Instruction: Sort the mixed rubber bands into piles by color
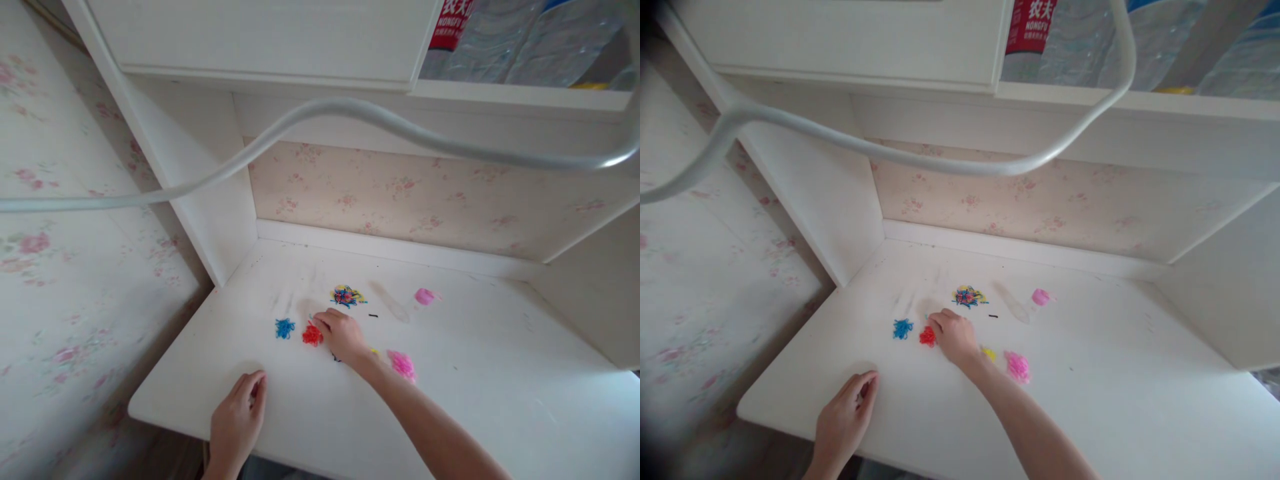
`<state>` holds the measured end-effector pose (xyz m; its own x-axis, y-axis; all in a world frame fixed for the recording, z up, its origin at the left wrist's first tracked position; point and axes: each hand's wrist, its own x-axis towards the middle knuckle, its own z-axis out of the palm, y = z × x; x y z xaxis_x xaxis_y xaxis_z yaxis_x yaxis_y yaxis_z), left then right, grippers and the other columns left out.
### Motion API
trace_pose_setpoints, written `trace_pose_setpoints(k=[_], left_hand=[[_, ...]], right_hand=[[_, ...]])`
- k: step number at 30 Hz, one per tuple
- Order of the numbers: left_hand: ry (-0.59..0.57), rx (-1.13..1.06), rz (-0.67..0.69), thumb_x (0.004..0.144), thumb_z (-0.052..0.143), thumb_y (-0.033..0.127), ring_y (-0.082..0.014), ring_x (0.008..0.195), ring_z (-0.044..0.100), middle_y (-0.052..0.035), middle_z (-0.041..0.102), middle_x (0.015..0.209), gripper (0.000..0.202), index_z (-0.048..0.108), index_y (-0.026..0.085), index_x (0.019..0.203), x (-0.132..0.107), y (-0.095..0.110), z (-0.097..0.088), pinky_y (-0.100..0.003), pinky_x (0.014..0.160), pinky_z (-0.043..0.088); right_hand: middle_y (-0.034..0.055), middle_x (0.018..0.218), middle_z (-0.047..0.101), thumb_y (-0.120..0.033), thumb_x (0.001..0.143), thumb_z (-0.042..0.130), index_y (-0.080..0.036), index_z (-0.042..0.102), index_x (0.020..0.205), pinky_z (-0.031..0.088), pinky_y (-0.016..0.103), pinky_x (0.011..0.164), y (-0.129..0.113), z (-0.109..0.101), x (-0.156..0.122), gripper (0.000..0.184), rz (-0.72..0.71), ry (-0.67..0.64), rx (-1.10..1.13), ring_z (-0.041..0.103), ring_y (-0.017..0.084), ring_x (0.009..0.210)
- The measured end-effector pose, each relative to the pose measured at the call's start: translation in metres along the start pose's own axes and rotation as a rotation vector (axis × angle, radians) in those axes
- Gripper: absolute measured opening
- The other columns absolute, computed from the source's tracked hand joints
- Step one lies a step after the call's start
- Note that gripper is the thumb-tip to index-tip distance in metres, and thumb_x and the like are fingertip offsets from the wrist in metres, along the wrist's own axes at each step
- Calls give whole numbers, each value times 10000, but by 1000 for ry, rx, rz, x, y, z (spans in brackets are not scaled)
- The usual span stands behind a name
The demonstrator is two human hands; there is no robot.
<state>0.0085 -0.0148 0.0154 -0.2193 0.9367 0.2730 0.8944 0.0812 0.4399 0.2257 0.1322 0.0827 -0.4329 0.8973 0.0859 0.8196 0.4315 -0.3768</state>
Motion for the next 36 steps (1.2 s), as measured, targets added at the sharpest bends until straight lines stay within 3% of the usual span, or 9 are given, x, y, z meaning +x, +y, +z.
trace_pose_setpoints(k=[5, 9, 12, 17, 21, 24, 28, 31, 36], left_hand=[[2, -3, 21, 904, 417, 362, -86, 574, 617, 33, 672, 759, 231, 618, 256, 944, 0, -2, 1, -175, 534, 447], [14, -6, 37, 904, 415, 344, -94, 613, 631, 21, 672, 772, 228, 617, 251, 952, 0, -3, 1, -182, 569, 460], [13, -17, 39, 901, 417, 344, -102, 620, 634, 17, 671, 765, 227, 618, 249, 948, 0, -3, 1, -188, 567, 459], [-19, -67, 4, 887, 439, 380, -110, 621, 631, 24, 674, 755, 229, 629, 259, 929, 3, -2, -2, -196, 564, 459], [-111, -193, -14, 897, 422, 407, -103, 605, 605, 18, 667, 758, 267, 622, 233, 929, 17, 14, -8, -202, 597, 473], [-176, -244, 68, 908, 405, 405, -109, 682, 610, 3, 667, 818, 275, 615, 230, 940, 38, 42, -14, -207, 643, 471], [-268, -154, 223, 924, 375, 338, -119, 787, 613, -8, 665, 901, 271, 628, 242, 930, 79, 90, -9, -220, 725, 454], [-366, -23, 283, 914, 397, 296, -123, 827, 617, -22, 661, 929, 260, 649, 230, 903, 114, 118, 10, -225, 770, 439], [-407, 67, 300, 890, 432, 259, -148, 898, 615, -46, 627, 1054, 238, 646, 233, 991, 160, 135, 51, -256, 793, 436]], right_hand=[[-6, 914, 668, -407, 943, 362, -286, 675, 922, 414, 207, 692, -52, 25, 24, 336, -117, -88, -32, 623, 120, 813], [18, 862, 675, -337, 907, 445, -242, 688, 831, 429, 229, 673, -62, 31, 34, 272, -121, -138, -66, 631, 133, 758], [13, 864, 674, -333, 918, 421, -245, 686, 828, 429, 220, 676, -59, 21, 25, 294, -102, -116, -57, 631, 130, 769], [-12, 833, 668, -337, 963, 322, -256, 675, 841, 418, 172, 688, -45, -10, -29, 382, -57, -20, 31, 618, 93, 768], [6, 751, 671, -406, 924, 404, -237, 694, 845, 442, 175, 621, -15, -12, -100, 345, 113, 147, 381, 610, 108, 674], [21, 839, 709, -474, 863, 483, -234, 709, 856, 485, 170, 666, 23, 2, -156, 330, 343, 281, 480, 647, 129, 731], [16, 892, 734, -607, 722, 556, -252, 738, 833, 526, 182, 693, 71, 23, -213, 415, 768, 381, 432, 685, 179, 808], [9, 937, 731, -641, 689, 545, -267, 739, 861, 535, 192, 715, 84, 29, -230, 456, 865, 382, 406, 684, 194, 868], [6, 972, 726, -626, 731, 500, -283, 732, 873, 534, 189, 721, 77, 30, -221, 437, 790, 363, 410, 685, 185, 872]])
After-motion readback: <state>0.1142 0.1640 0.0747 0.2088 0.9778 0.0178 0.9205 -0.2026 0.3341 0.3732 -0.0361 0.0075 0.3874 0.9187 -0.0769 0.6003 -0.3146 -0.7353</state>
